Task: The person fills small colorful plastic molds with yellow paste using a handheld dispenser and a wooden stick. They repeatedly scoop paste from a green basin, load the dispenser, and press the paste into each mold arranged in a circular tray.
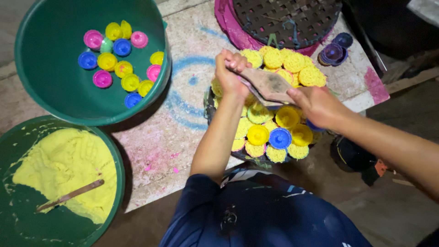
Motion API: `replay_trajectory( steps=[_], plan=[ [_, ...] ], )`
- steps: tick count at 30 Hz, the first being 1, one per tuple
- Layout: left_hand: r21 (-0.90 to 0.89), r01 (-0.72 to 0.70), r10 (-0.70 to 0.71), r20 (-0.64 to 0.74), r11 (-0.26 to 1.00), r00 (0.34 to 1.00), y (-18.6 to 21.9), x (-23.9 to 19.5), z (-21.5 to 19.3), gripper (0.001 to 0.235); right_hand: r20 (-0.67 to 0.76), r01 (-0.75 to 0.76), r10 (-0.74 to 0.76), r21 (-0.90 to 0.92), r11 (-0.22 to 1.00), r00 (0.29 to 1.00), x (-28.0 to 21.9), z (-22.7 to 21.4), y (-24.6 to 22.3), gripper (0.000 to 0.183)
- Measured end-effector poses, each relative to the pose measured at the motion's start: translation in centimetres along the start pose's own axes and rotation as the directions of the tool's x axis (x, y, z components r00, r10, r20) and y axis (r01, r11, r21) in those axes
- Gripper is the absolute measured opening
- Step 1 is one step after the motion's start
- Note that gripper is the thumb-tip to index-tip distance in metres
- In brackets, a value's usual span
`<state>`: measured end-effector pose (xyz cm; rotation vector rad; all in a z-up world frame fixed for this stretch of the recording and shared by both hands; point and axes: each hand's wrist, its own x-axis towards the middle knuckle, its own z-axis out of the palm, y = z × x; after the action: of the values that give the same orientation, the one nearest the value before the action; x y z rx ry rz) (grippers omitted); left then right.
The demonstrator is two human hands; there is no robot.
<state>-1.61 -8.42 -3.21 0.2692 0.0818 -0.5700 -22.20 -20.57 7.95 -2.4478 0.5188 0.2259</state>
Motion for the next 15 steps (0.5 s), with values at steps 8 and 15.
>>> replay_trajectory(
  steps=[8, 15],
  plan=[
    [0.025, 0.031, -0.027, -0.159, 0.999, 0.987, -1.1, -1.0, 0.7, 0.027, 0.073, -0.095, 0.095, 0.004, 0.995, 0.993, -0.1, 0.2, 0.0, 0.056],
    [0.070, 0.006, 0.003, -0.129, 0.998, 0.992, -0.8, 0.2, 1.8, 0.024, -0.032, 0.006, -0.008, -0.061, 0.998, 0.999, -0.4, -0.6, 0.1, 0.055]
  ],
)
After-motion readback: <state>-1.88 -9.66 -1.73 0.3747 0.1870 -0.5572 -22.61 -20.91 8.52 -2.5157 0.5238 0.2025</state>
